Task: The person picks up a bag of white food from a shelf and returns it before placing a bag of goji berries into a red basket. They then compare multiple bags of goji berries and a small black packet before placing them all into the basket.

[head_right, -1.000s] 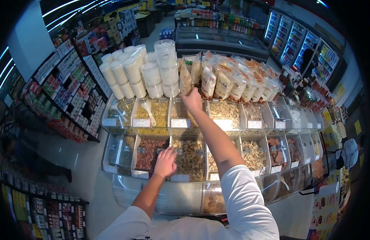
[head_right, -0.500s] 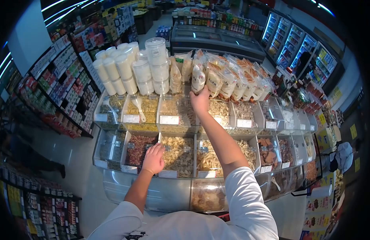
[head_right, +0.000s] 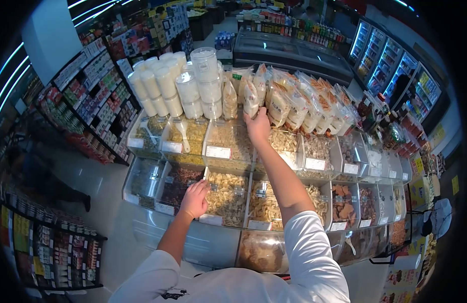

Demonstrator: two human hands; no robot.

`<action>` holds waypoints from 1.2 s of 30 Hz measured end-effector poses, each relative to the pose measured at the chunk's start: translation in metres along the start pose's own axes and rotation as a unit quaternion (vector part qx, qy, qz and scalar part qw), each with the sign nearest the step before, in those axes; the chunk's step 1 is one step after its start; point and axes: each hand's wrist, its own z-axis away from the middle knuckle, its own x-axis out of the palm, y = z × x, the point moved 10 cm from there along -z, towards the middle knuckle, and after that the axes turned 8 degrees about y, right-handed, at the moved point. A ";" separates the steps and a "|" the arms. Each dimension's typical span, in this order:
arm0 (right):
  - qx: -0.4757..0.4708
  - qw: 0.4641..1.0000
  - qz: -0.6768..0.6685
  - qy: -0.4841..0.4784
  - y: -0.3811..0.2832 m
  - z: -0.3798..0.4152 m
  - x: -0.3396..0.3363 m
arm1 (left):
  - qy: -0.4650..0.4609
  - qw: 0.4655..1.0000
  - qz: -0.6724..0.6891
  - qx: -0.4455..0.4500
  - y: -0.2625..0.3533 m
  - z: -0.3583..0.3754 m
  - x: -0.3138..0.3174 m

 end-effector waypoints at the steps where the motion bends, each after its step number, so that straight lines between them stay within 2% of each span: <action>1: 0.003 1.000 -0.005 0.004 0.001 -0.003 0.000 | 0.012 1.000 0.000 0.010 0.001 -0.001 -0.001; 7: -0.007 0.997 -0.072 0.009 0.001 0.000 0.002 | 0.007 1.000 -0.004 0.026 -0.004 0.004 0.011; 14: -0.046 0.996 -0.061 -0.039 -0.003 0.001 0.011 | 0.009 0.999 -0.015 0.034 0.003 0.000 0.004; 17: -0.023 0.994 -0.066 -0.082 0.001 0.009 0.007 | 0.015 0.999 -0.013 0.035 0.005 -0.003 0.002; 19: -0.099 0.994 -0.051 0.006 0.000 0.017 -0.011 | 0.016 0.999 -0.013 0.032 0.004 -0.002 0.002; 20: -0.095 0.994 -0.047 0.008 0.000 0.023 -0.021 | 0.013 0.999 -0.008 0.035 0.004 -0.001 0.003; 22: -0.048 0.992 -0.046 0.110 0.006 0.030 -0.061 | 0.020 0.999 0.008 0.045 0.004 -0.002 0.001; 23: -0.041 0.985 -0.032 0.162 0.006 0.034 -0.078 | 0.023 0.999 0.003 0.046 0.006 -0.002 -0.001; 24: -0.042 0.986 -0.026 0.160 0.008 0.033 -0.080 | 0.023 0.999 0.008 0.043 0.007 0.000 -0.001; 26: -0.045 0.963 0.014 0.264 0.013 0.029 -0.104 | 0.016 0.999 -0.014 0.032 0.006 -0.001 -0.002; 28: -0.058 0.963 0.032 0.261 0.023 0.019 -0.097 | 0.013 1.000 -0.013 0.023 0.003 0.000 0.000; 31: -0.043 0.974 -0.014 0.224 0.030 0.008 -0.087 | 0.004 1.000 -0.017 0.014 0.001 0.002 0.002; 33: 0.028 0.978 -0.083 0.189 0.041 0.002 -0.086 | 0.002 1.000 -0.012 0.010 0.001 0.002 0.002; 36: 0.017 0.978 -0.054 0.202 0.041 -0.003 -0.087 | 0.002 1.000 -0.008 0.007 -0.001 0.002 0.003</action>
